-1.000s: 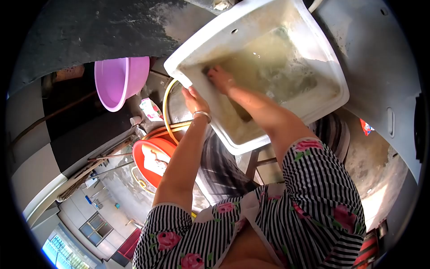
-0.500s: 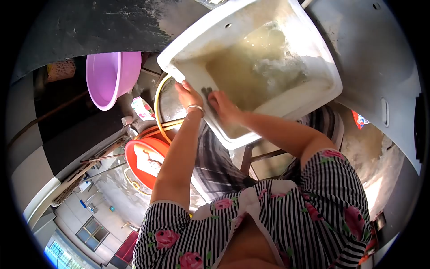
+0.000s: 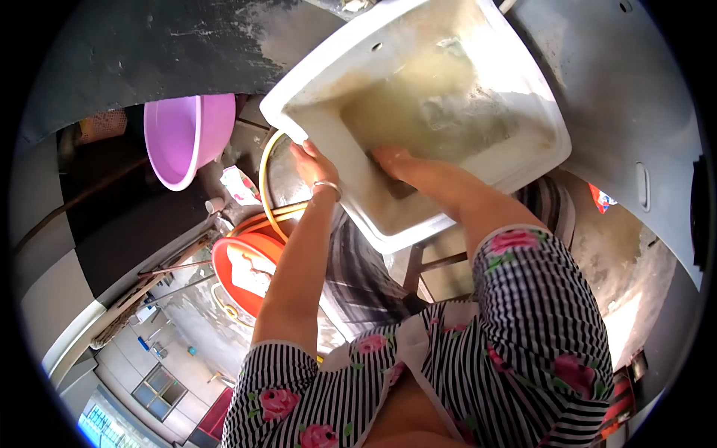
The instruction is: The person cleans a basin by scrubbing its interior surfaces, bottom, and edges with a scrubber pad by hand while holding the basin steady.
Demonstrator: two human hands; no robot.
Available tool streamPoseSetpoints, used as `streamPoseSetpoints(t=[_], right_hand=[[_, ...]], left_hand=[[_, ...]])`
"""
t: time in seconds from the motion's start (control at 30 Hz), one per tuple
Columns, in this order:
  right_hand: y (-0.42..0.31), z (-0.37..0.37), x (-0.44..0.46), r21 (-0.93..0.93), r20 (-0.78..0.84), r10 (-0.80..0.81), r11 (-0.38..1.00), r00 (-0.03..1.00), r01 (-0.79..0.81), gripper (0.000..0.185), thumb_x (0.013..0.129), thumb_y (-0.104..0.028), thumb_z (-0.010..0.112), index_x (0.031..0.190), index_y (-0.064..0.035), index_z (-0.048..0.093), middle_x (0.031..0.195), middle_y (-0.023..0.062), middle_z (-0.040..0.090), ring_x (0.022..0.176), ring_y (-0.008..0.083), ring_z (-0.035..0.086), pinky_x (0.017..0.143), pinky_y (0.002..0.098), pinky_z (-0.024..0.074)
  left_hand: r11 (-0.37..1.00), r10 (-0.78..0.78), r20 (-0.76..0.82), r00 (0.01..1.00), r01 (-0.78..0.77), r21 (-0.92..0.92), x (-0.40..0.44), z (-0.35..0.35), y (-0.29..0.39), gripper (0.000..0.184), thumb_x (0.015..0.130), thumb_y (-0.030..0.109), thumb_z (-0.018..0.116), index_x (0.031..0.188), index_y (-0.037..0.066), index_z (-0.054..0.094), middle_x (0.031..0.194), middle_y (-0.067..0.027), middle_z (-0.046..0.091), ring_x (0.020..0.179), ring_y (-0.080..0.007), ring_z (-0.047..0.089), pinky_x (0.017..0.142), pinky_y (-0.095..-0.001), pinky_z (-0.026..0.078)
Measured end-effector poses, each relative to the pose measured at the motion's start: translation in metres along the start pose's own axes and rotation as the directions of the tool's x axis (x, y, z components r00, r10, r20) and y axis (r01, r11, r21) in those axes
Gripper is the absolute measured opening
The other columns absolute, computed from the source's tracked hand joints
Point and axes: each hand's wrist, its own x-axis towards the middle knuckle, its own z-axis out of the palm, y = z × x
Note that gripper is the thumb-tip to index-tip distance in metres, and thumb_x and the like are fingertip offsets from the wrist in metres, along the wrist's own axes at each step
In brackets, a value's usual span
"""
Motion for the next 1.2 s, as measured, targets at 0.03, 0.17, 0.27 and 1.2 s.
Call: streamPoseSetpoints(t=[0.03,0.17,0.27,1.2], right_hand=[[0.008,-0.001,0.008,-0.206,0.041,-0.090,0.974,0.995,0.096,0.022,0.089,-0.017,0.054,0.109,-0.0133,0.062,0.115,0.0172,0.062,0.107,0.0360,0.059,0.090,0.0460,0.0469],[0.019,0.044,0.032,0.194,0.076,0.244,0.948,0.967,-0.254,0.021,0.091,-0.018,0.051,0.106,-0.0101,0.064,0.113,0.0177,0.063,0.106,0.0362,0.059,0.089,0.0447,0.0472],[-0.036,0.026,-0.015,0.611,0.027,0.322,0.744,0.946,-0.271,0.021,0.091,-0.016,0.049,0.103,-0.0053,0.062,0.106,0.0191,0.064,0.099,0.0369,0.061,0.085,0.0436,0.0478],[-0.104,-0.015,-0.051,0.601,-0.357,0.354,0.795,0.864,-0.078,0.015,0.093,-0.020,0.048,0.105,-0.0127,0.054,0.110,0.0181,0.051,0.102,0.0394,0.055,0.085,0.0475,0.0459]], left_hand=[[1.000,0.004,0.002,1.000,-0.004,0.004,0.005,-0.001,0.002,0.038,0.099,0.031,0.035,0.122,0.002,0.042,0.104,-0.0289,0.061,0.096,-0.0492,0.055,0.081,-0.0525,0.042],[0.999,-0.023,0.026,0.999,0.024,-0.022,-0.006,-0.003,0.008,0.038,0.099,0.031,0.035,0.120,0.001,0.043,0.104,-0.0286,0.061,0.096,-0.0486,0.055,0.081,-0.0522,0.041],[0.999,-0.032,0.028,0.999,0.032,-0.002,-0.002,-0.003,0.007,0.038,0.099,0.032,0.035,0.122,0.003,0.043,0.102,-0.0280,0.061,0.094,-0.0484,0.056,0.080,-0.0530,0.040],[0.997,-0.055,0.064,0.996,0.052,0.049,0.000,-0.005,0.007,0.038,0.098,0.035,0.033,0.120,0.006,0.043,0.101,-0.0259,0.063,0.096,-0.0466,0.057,0.081,-0.0525,0.042]])
